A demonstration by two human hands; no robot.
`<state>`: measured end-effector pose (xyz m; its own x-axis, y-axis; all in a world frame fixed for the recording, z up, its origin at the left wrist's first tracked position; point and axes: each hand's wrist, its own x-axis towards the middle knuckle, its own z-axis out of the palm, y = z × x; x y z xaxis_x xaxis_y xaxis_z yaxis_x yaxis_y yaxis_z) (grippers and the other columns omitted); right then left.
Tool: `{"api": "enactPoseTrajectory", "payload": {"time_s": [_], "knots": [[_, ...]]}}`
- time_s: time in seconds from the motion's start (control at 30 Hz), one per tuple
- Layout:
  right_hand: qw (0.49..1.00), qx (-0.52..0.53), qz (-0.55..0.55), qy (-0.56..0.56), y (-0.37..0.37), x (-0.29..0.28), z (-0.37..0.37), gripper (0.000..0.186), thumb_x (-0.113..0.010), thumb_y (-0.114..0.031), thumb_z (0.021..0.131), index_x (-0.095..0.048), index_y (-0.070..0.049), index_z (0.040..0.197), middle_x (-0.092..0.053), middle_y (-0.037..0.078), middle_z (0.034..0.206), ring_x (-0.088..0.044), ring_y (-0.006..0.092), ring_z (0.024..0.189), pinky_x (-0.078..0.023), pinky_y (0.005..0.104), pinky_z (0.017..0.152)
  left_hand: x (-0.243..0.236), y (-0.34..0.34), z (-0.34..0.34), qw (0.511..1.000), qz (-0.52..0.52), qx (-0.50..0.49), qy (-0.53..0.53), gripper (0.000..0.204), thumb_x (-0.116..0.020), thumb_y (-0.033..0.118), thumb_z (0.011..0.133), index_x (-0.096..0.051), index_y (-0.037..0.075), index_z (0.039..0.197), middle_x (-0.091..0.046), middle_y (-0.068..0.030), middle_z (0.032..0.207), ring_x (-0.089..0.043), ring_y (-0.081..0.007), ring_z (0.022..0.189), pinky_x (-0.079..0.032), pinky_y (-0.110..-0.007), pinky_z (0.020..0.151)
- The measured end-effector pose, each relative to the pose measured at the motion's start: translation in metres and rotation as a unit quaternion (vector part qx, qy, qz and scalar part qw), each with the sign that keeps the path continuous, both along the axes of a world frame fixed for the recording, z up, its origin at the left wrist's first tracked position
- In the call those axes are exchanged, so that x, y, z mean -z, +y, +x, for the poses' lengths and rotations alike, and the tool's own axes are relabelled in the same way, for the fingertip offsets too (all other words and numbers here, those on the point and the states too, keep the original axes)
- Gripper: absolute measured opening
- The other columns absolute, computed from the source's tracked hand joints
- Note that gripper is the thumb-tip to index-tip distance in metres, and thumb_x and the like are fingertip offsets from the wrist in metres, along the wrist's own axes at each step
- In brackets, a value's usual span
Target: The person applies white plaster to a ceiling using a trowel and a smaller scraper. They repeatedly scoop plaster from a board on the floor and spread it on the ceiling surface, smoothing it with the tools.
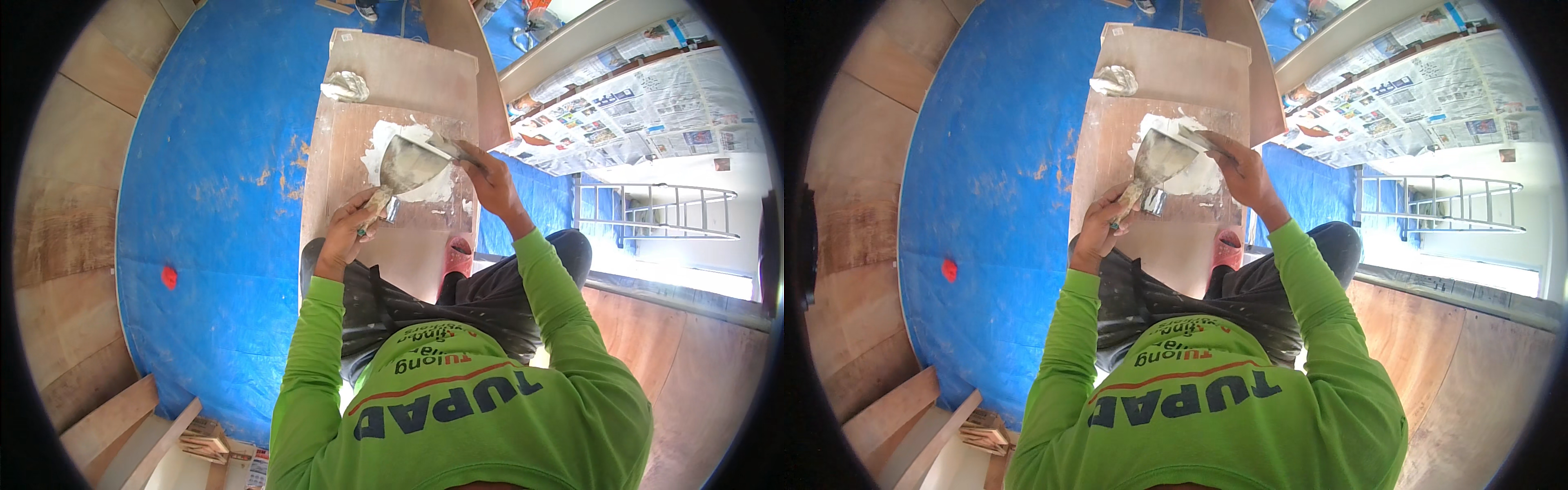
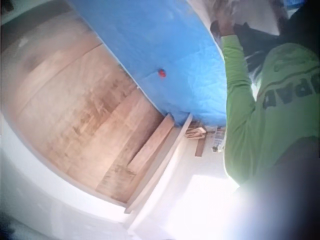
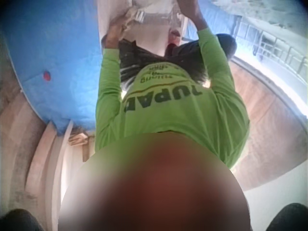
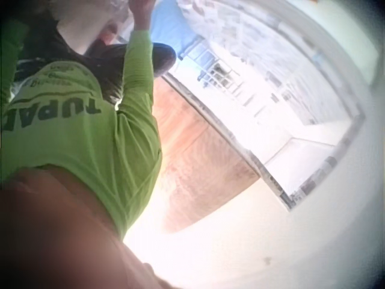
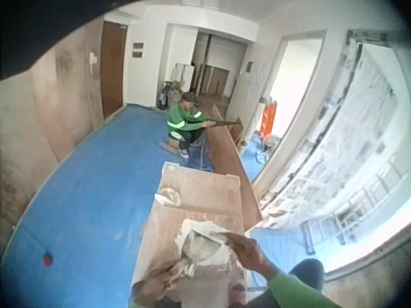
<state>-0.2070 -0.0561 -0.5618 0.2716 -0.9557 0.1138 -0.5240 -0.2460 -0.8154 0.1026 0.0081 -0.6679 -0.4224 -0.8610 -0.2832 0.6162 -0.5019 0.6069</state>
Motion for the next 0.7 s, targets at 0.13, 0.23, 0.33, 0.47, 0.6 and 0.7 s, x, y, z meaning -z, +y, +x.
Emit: {"api": "enactPoseTrajectory", "payload": {"time_s": [0.13,0.23,0.33,0.47,0.6,0.7], "knots": [[0.993,-0.037,-0.104,0.029,0.027,-0.036,0.006,0.048,-0.053,0.011,0.1,-0.064,-0.004,0.143,-0.07,0.023,0.136,-0.068,0.0329,0.129,-0.053,0.0382,0.109,-0.04,-0.002,-0.008,0.998,-0.052,-0.002,-0.021,0.049,-0.063,0.008,0.102,-0.054,-0.004,0.148,-0.069,-0.0064,0.104,-0.05,-0.0054,0.064,-0.035,-0.02,0.054],[0.981,-0.088,-0.158,0.07,0.037,-0.05,-0.004,0.059,-0.053,0.015,0.092,-0.064,-0.008,0.144,-0.068,0.022,0.14,-0.067,0.0394,0.128,-0.055,0.0418,0.108,-0.057,0.008,-0.009,0.995,-0.085,-0.023,-0.046,0.049,-0.063,0.007,0.101,-0.055,-0.004,0.148,-0.068,-0.0061,0.108,-0.049,-0.0051,0.066,-0.036,-0.02,0.056],[0.969,-0.102,-0.169,0.146,0.042,-0.062,-0.016,0.068,-0.054,0.017,0.084,-0.064,-0.013,0.145,-0.066,0.019,0.142,-0.066,0.0417,0.127,-0.057,0.0454,0.106,-0.066,0.023,-0.011,0.995,-0.081,-0.018,-0.049,0.048,-0.063,0.006,0.101,-0.055,-0.004,0.147,-0.068,-0.0048,0.109,-0.049,-0.0054,0.068,-0.037,-0.021,0.058],[0.945,-0.106,-0.196,0.238,0.047,-0.078,-0.029,0.07,-0.052,0.017,0.08,-0.064,-0.01,0.143,-0.065,0.018,0.145,-0.064,0.043,0.13,-0.054,0.0481,0.11,-0.073,0.045,-0.018,0.991,-0.112,-0.019,-0.077,0.049,-0.062,0.006,0.102,-0.053,-0.002,0.149,-0.068,-0.0035,0.111,-0.049,-0.0063,0.071,-0.038,-0.022,0.06],[0.924,-0.083,-0.248,0.28,0.058,-0.082,-0.035,0.069,-0.053,0.015,0.084,-0.064,-0.016,0.144,-0.067,0.017,0.14,-0.064,0.0397,0.129,-0.057,0.0487,0.106,-0.08,0.065,-0.014,0.988,-0.122,-0.036,-0.084,0.05,-0.06,0.004,0.104,-0.047,0.001,0.152,-0.066,-0.004,0.113,-0.051,-0.0065,0.075,-0.04,-0.023,0.062],[0.962,0.009,-0.212,0.171,0.074,-0.077,-0.031,0.06,-0.054,0.011,0.091,-0.064,-0.013,0.145,-0.07,0.018,0.134,-0.067,0.0399,0.126,-0.057,0.0458,0.105,-0.084,0.076,-0.012,0.975,-0.166,-0.069,-0.127,0.047,-0.059,0.001,0.105,-0.046,0.002,0.15,-0.065,-0.0051,0.116,-0.055,-0.0086,0.08,-0.045,-0.025,0.066]]}}
